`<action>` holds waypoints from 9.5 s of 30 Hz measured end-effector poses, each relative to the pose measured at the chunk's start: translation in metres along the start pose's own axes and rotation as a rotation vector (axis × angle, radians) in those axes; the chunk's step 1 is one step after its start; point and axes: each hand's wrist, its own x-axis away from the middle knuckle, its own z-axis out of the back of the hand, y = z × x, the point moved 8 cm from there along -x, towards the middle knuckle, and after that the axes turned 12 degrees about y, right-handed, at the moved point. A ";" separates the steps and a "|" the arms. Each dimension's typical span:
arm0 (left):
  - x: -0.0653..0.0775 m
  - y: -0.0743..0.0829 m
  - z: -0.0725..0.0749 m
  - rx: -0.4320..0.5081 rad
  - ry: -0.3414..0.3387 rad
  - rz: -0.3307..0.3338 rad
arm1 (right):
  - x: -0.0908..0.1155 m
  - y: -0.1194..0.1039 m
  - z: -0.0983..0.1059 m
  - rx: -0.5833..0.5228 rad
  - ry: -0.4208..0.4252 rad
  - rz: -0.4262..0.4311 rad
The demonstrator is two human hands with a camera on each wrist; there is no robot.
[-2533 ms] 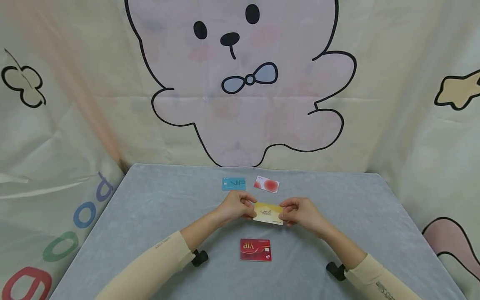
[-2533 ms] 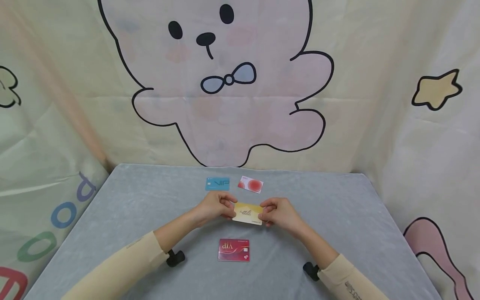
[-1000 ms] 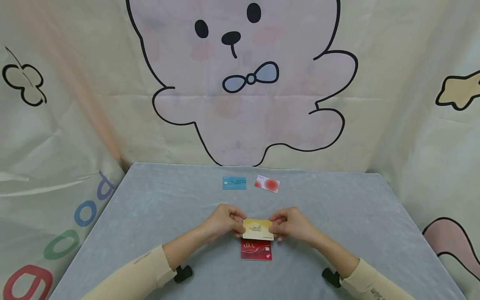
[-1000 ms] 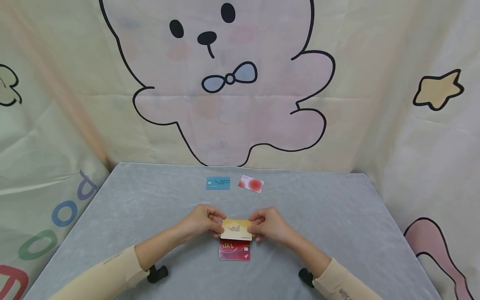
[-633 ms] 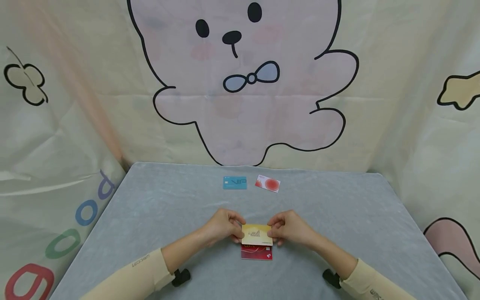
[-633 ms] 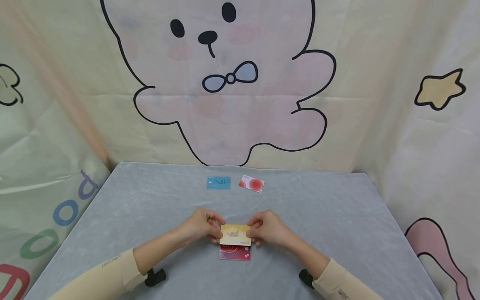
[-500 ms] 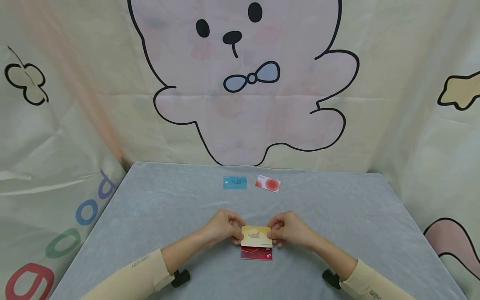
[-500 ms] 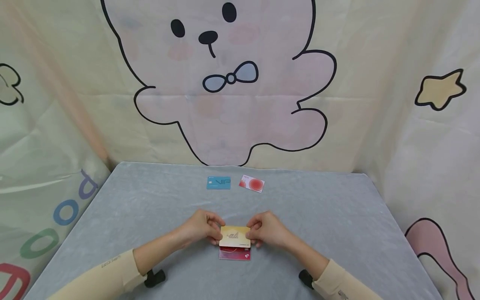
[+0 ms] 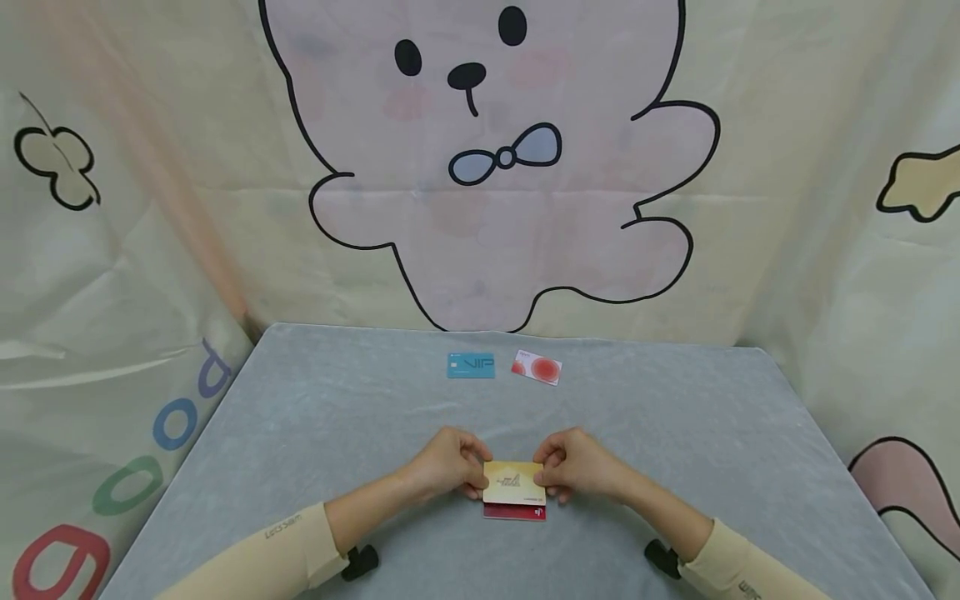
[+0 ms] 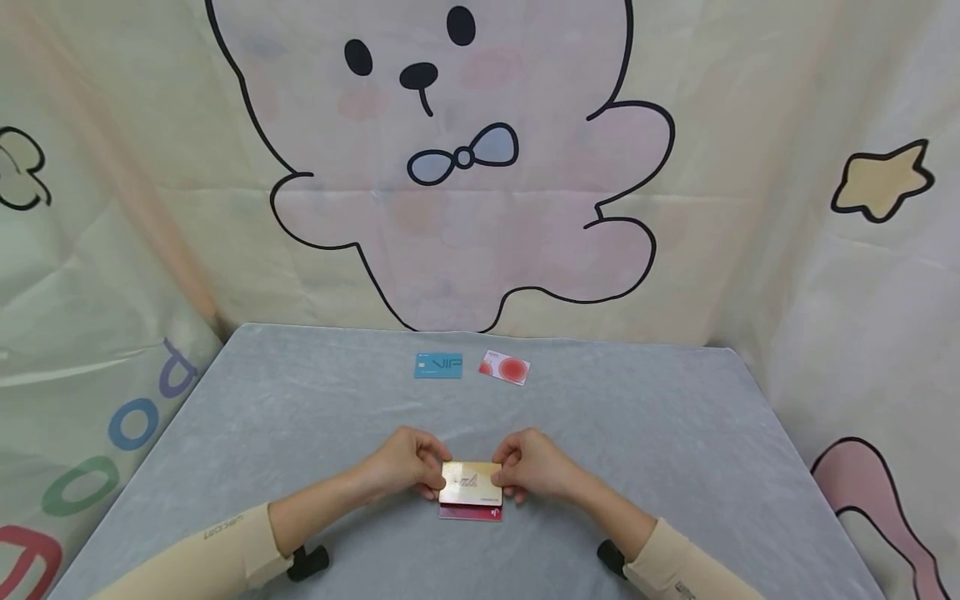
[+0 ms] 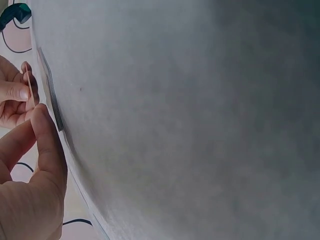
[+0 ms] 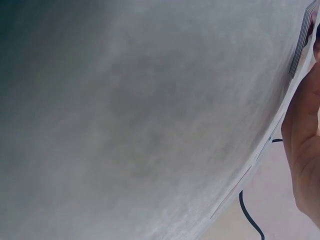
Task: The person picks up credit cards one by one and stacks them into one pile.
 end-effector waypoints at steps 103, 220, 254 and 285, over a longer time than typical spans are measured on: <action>0.004 -0.006 -0.005 -0.123 0.035 -0.022 | 0.002 0.004 -0.008 0.095 -0.023 0.100; -0.141 0.028 0.113 -0.321 0.473 -0.039 | -0.166 -0.049 0.012 0.263 0.280 0.105; -0.129 0.037 0.103 -0.356 0.490 -0.083 | -0.167 -0.048 0.013 0.243 0.341 0.094; -0.108 0.034 0.097 -0.093 0.381 -0.089 | -0.130 -0.049 0.022 0.013 0.293 0.084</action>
